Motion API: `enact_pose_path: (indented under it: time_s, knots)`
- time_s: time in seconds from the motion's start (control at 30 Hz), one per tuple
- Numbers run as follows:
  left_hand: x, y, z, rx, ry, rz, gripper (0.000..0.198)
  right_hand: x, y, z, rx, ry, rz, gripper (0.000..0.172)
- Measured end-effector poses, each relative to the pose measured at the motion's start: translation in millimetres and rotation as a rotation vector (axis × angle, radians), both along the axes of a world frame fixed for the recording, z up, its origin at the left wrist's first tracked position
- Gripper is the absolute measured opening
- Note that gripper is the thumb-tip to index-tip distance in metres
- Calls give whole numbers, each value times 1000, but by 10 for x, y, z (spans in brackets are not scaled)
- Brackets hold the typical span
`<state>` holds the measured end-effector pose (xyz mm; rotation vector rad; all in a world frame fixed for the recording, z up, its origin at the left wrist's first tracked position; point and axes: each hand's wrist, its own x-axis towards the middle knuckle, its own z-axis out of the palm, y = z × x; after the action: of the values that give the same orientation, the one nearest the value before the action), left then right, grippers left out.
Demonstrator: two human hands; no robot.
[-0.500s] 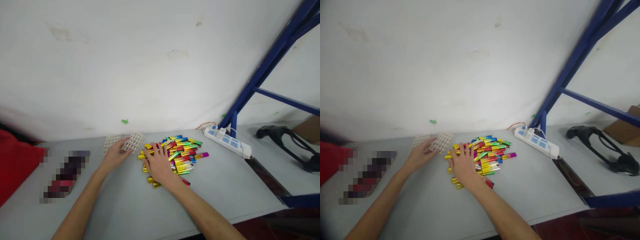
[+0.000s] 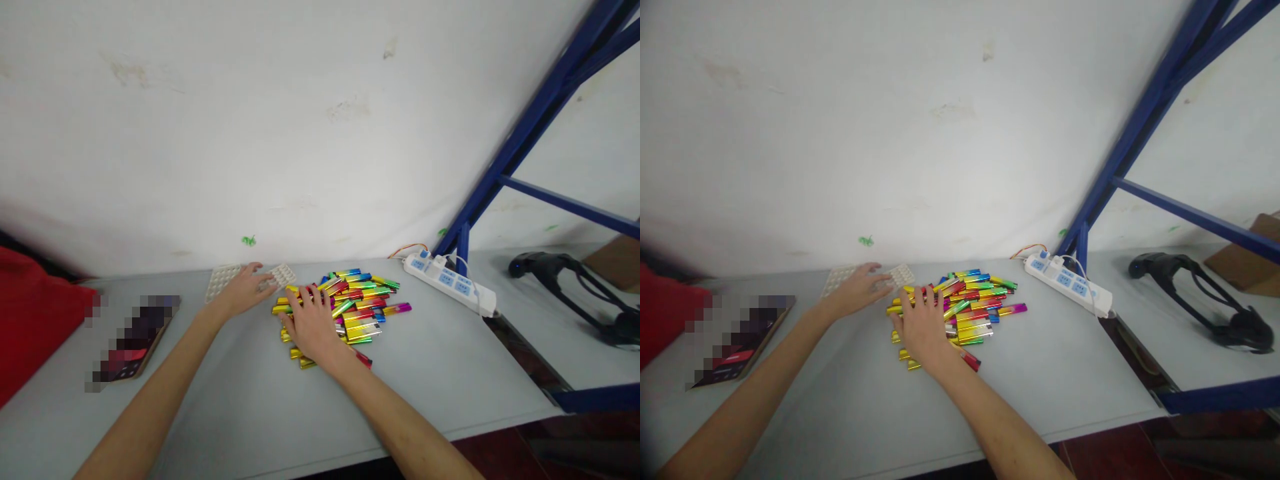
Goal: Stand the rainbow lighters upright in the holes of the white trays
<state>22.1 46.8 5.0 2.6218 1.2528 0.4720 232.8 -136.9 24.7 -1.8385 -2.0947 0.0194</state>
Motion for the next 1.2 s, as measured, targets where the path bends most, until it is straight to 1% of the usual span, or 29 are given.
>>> enact_pose_path:
  time_s: [0.07,0.1,0.27,0.4,0.53,0.63,0.7,0.77,0.83,0.93,1.0,1.13,1.2]
  knots:
    - [-7,14,-1,11,5,8,56,20,5,39,-2,17,1,55]
    - [-8,23,-4,16,6,11,56,37,13,58,-6,23,-1,53]
    - [-5,0,-64,52,-17,41,47,176,75,85,-9,39,-16,44]
    - [-57,-158,-141,99,-35,97,45,287,110,36,2,81,7,42]
    - [-174,-343,-142,133,-35,141,45,342,136,10,5,103,-2,41]
    - [-309,-498,-112,211,-33,234,48,371,165,6,11,94,-19,41]
    - [-415,-618,-109,247,-1,358,53,398,188,2,10,76,-18,42]
    - [-516,-741,-123,219,68,460,63,430,211,1,-1,54,-8,41]
    - [-599,-854,-141,164,115,489,68,463,236,1,-18,34,2,39]
    - [-685,-1000,-141,137,128,508,64,499,274,2,-34,42,12,34]
    - [-721,-1088,-119,122,131,497,61,509,297,2,-44,67,31,32]
    - [-776,-1273,-60,66,105,417,50,508,323,17,-81,105,74,29]
    - [-808,-1357,-28,9,73,366,46,510,327,37,-88,118,73,29]
